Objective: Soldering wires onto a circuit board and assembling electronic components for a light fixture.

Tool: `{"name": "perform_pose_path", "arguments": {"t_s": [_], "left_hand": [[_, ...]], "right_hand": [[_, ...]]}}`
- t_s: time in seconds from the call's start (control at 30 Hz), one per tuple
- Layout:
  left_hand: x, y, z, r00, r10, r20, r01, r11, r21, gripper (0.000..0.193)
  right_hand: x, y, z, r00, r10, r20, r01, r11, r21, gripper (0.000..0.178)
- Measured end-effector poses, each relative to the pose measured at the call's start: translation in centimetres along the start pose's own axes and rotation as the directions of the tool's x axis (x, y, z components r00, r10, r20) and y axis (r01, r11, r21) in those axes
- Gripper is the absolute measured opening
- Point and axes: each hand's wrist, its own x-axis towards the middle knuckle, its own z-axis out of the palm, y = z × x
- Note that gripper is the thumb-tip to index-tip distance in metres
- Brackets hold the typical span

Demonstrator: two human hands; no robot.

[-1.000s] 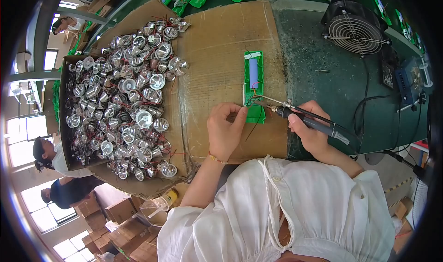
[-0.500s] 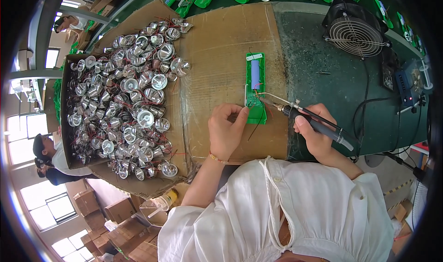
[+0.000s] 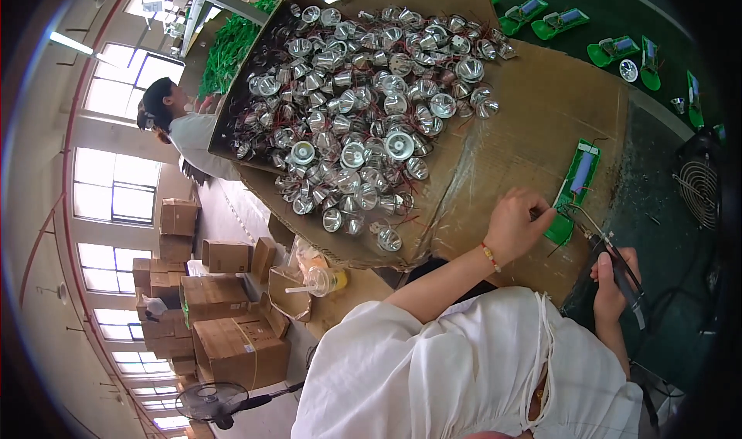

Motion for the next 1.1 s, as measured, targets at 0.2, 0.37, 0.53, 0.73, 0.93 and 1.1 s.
{"name": "perform_pose_path", "arguments": {"t_s": [0.2,0.37,0.53,0.73,0.93,1.1], "left_hand": [[0.5,0.1,-0.2,0.999,-0.045,0.018,0.045,0.999,-0.007,0.015],[0.8,-0.2,-0.3,1.0,0.009,0.005,-0.01,1.0,0.026,0.016],[0.6,-0.1,-0.2,1.0,0.012,0.008,-0.012,0.999,0.03,0.016],[0.4,0.1,-0.2,0.999,-0.003,0.034,0.002,0.999,0.033,0.017],[0.4,0.0,0.1,0.998,-0.001,0.058,-0.001,0.999,0.035,0.016],[0.5,-0.1,-0.4,0.993,-0.11,0.051,0.111,0.994,-0.017,0.013]], "right_hand": [[-0.3,-0.4,0.8,0.999,-0.029,-0.04,0.028,0.999,-0.034,0.013],[0.0,-0.3,0.4,0.998,-0.032,-0.056,0.033,0.999,0.03,0.016],[-0.5,0.3,-0.4,0.997,-0.031,-0.071,0.034,0.999,0.043,0.015],[-0.4,0.1,-1.2,0.997,-0.025,-0.076,0.03,0.998,0.062,0.017],[-0.7,-0.2,-2.5,0.991,-0.033,-0.132,0.042,0.997,0.07,0.017],[0.1,0.1,-2.3,0.985,-0.024,-0.168,0.038,0.996,0.079,0.016]]}}
